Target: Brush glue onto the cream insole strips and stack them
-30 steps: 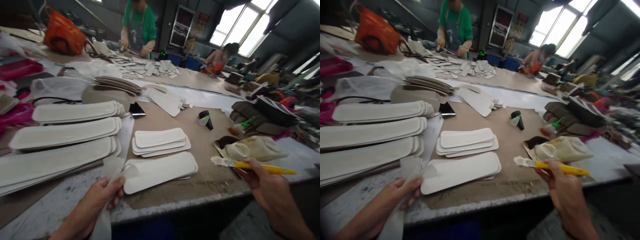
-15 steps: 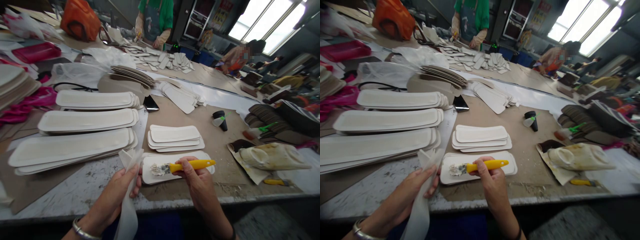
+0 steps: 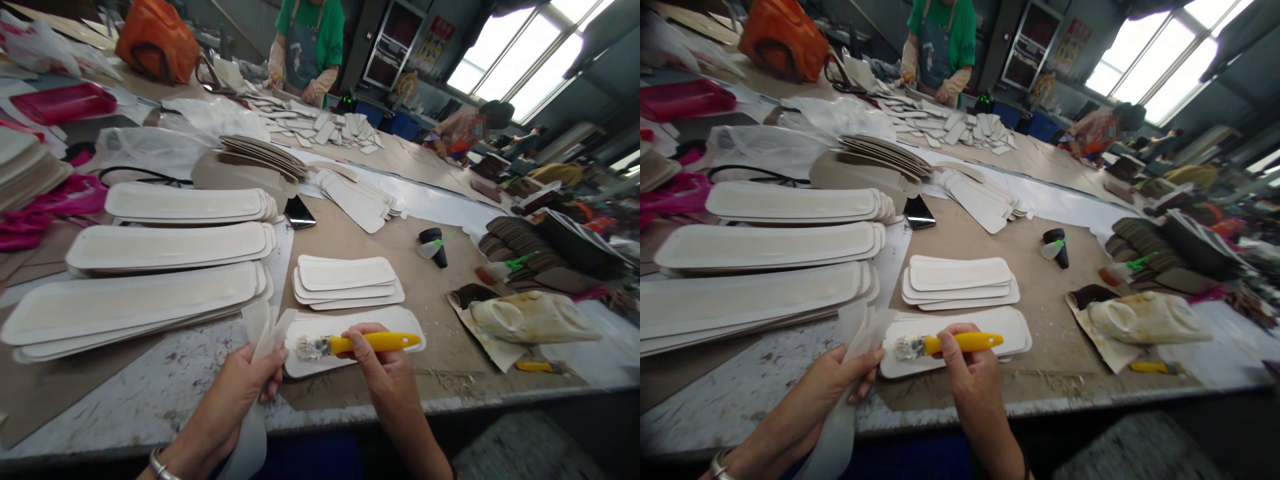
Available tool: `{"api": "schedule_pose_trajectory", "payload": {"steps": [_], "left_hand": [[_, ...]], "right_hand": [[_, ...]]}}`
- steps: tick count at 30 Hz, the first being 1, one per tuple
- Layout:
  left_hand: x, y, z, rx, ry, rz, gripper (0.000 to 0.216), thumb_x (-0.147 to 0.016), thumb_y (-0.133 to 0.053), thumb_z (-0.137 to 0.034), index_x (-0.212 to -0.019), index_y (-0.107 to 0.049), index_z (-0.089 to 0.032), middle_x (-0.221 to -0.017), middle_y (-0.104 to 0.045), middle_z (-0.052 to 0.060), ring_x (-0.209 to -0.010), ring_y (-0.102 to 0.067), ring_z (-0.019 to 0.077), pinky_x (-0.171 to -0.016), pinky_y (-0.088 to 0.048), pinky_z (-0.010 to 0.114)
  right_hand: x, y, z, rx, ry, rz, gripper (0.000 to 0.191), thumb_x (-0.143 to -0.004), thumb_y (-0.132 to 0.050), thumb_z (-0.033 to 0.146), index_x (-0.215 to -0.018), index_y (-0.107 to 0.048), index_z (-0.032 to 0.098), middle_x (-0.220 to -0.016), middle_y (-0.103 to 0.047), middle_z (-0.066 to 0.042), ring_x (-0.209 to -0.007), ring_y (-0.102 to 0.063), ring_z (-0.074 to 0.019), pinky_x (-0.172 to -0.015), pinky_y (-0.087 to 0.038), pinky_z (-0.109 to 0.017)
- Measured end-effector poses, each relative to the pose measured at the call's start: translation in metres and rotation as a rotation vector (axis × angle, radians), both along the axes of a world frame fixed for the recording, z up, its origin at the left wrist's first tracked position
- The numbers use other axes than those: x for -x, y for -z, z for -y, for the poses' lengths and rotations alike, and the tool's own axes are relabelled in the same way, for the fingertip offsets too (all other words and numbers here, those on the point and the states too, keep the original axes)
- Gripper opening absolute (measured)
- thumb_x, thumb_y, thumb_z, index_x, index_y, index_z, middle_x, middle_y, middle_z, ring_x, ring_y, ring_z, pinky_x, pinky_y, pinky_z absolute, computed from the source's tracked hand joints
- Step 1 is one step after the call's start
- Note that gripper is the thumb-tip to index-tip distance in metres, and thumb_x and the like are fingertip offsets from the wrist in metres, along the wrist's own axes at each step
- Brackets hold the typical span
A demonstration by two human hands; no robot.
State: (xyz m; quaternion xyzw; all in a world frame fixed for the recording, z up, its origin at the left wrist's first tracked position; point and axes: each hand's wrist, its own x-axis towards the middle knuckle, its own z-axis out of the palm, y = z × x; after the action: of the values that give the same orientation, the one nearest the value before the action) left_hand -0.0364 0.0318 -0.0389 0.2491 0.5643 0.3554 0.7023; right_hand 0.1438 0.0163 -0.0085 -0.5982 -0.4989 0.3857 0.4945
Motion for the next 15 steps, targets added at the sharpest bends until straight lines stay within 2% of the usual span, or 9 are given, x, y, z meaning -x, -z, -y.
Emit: {"api": "schedule_pose_trajectory", "payload": {"steps": [6,12,15], "left_hand": [[-0.002,0.001,0.002,0.003,0.004,-0.034,0.031,-0.06,-0.072,-0.04,-0.055,-0.054,-0.016,-0.044,-0.051,-0.005,-0.04,-0.04,0.006,-0.041,-0.029,0.018],[-0.007,-0.005,0.005,-0.012,-0.065,-0.089,0.035,-0.054,-0.075,-0.044,-0.052,-0.054,-0.016,-0.041,-0.048,-0.006,-0.04,-0.036,0.006,-0.041,-0.027,0.018],[-0.008,-0.003,0.006,-0.023,-0.053,-0.125,0.037,-0.054,-0.074,-0.047,-0.05,-0.054,-0.016,-0.04,-0.048,-0.006,-0.04,-0.036,0.0061,-0.041,-0.028,0.018]], "right_hand": [[-0.026,0.001,0.004,-0.084,0.09,0.267,0.022,-0.085,-0.057,0.038,-0.081,-0.061,0.017,-0.072,-0.062,-0.004,-0.064,-0.064,-0.018,-0.06,-0.052,-0.028],[-0.061,-0.001,0.008,-0.186,0.175,0.533,0.021,-0.088,-0.053,0.035,-0.082,-0.061,0.017,-0.077,-0.062,-0.006,-0.071,-0.062,-0.0203,-0.067,-0.051,-0.032],[-0.074,-0.004,0.011,-0.229,0.202,0.64,0.02,-0.088,-0.051,0.034,-0.082,-0.061,0.017,-0.077,-0.062,-0.006,-0.071,-0.061,-0.02,-0.069,-0.05,-0.033]]}}
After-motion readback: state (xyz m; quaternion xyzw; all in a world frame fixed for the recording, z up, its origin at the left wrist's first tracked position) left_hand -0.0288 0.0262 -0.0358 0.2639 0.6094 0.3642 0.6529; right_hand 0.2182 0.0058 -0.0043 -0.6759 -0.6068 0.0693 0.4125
